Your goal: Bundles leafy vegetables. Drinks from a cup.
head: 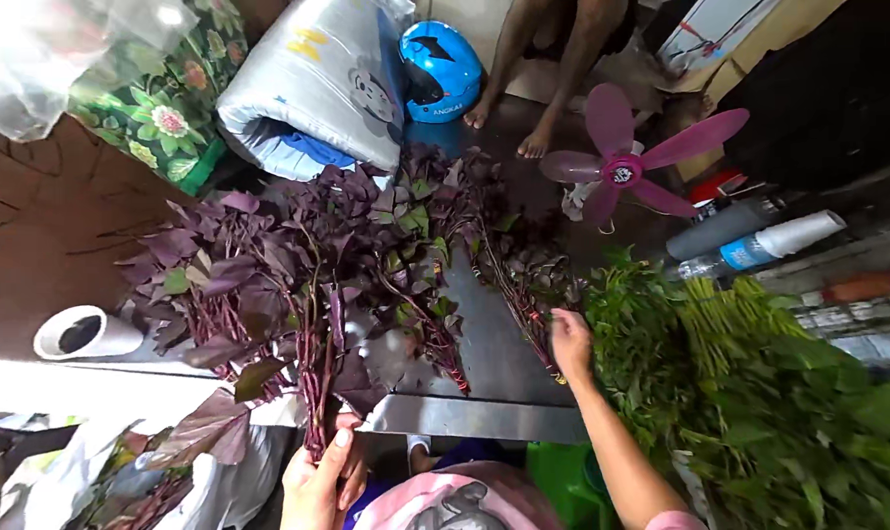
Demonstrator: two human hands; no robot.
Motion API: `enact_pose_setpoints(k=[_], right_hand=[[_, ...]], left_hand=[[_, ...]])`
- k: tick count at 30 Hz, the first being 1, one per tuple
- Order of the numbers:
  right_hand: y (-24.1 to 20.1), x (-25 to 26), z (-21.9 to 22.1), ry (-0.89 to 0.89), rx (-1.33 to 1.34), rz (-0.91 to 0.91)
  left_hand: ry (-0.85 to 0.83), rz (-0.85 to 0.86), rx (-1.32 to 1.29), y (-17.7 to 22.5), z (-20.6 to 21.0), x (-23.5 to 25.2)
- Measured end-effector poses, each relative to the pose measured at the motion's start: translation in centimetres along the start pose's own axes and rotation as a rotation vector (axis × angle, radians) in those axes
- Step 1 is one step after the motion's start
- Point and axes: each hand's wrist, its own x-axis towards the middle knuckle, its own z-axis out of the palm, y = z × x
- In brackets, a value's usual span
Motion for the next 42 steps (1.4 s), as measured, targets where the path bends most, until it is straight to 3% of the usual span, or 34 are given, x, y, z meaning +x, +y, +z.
enact_pose_setpoints(k=[2, 4, 6, 8, 13, 17, 21, 25, 27, 30, 33, 39, 42], right_hand=[[1.6, 2.1, -1.8, -0.014, -0.069, 0.278], [4.8, 3.4, -2.1, -0.188, -0.187, 0.512], [7.7, 4.0, -1.7, -0.312, -0.173, 0.638], [7.3, 4.5, -2.7, -0.241, 0.026, 0.702], [2.5, 6.0, -10.9, -0.029, 0.261, 0.618], [0.4, 5.9, -17.7, -0.054, 0.375, 0.503], [-1.7, 3.8, -19.8, -0.131, 0.509, 0.259], [-5.1, 0.8, -16.4, -0.124, 0.514, -0.007], [-6.8, -1.5, -12.2, -0.239, 0.612, -0.025], [-8.6, -5.2, -4.2, -0.531, 0.741, 0.247], [-9.5, -7.5, 1.7, -0.604, 0.771, 0.402], [-14.5, -12.3, 2.1, -0.599, 0.838, 0.002], [-15.2, -14.6, 3.2, -0.688, 0.783, 0.046]], left_hand=[[-0.034, -0.001, 0.018, 0.1, -0.7, -0.3], [-0.056, -0.01, 0.031, 0.2, -1.1, -0.6], [-0.052, -0.024, 0.049, 0.0, -1.1, -0.4], [-0.043, -0.033, 0.063, 0.1, -1.0, -0.3], [-0.095, -0.038, 0.095, 0.8, -1.4, -0.1], [-0.147, -0.041, 0.223, 2.1, -2.9, 0.0], [-0.178, 0.007, 0.255, 2.9, -3.1, 0.4], [-0.098, 0.006, 0.247, 1.9, -0.6, 1.2], [-0.026, -0.075, 0.279, 0.9, 0.8, 2.1], [0.055, -0.26, 0.333, -2.5, 0.9, 4.8], [0.147, -0.349, 0.401, -5.9, 0.8, 6.9], [0.174, -0.191, 0.355, -6.0, 4.7, 5.9], [0.137, -0.125, 0.258, -6.3, 6.6, 5.6]])
